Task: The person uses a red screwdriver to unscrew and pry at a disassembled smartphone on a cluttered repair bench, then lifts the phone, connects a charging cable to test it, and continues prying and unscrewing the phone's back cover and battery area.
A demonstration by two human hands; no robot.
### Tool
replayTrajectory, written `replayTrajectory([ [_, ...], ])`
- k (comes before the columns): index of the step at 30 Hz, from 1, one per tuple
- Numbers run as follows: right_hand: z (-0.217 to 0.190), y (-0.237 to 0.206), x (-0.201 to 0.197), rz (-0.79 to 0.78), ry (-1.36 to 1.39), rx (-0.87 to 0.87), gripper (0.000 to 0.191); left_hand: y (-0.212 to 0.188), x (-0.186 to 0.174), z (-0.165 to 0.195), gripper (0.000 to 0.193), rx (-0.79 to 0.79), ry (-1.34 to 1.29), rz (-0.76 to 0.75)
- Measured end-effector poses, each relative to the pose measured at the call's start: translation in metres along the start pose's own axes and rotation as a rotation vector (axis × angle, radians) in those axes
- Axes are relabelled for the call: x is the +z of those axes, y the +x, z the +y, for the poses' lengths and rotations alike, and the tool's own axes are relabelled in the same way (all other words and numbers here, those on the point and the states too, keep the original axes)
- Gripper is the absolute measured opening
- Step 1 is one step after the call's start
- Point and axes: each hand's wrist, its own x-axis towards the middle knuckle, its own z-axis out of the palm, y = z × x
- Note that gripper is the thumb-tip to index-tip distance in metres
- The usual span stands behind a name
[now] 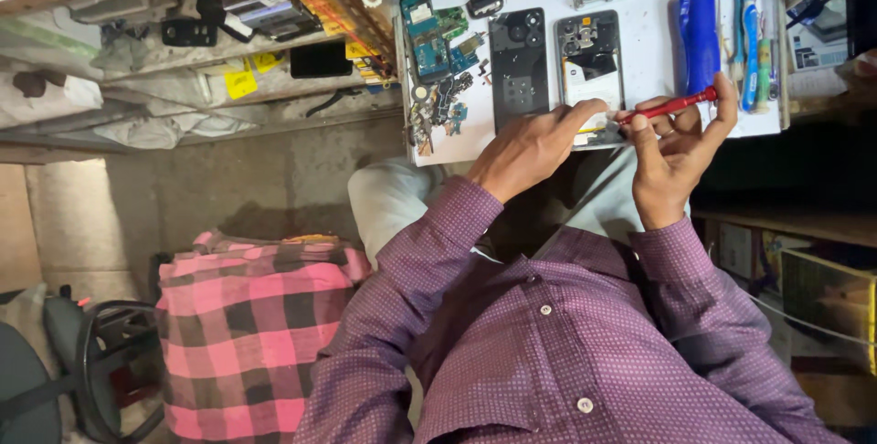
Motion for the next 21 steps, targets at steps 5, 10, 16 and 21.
replayTrajectory([
  [5, 0.001, 0.003, 0.000, 0.062, 0.066, 0.054, 0.081, 0.006, 0.002, 0.001, 0.047, 0.086, 0.038, -0.004],
  [10, 0.006, 0.003, 0.000, 0.063, 0.080, 0.039, 0.080, 0.017, 0.008, 0.006, 0.059, 0.009, 0.157, -0.123],
  [16, 0.014, 0.001, -0.003, 0.048, 0.052, 0.002, 0.079, 0.022, 0.016, 0.024, 0.080, -0.064, 0.307, -0.150],
  [21, 0.015, 0.000, -0.003, 0.051, 0.050, -0.006, 0.079, 0.020, 0.023, 0.028, 0.081, -0.094, 0.323, -0.132],
])
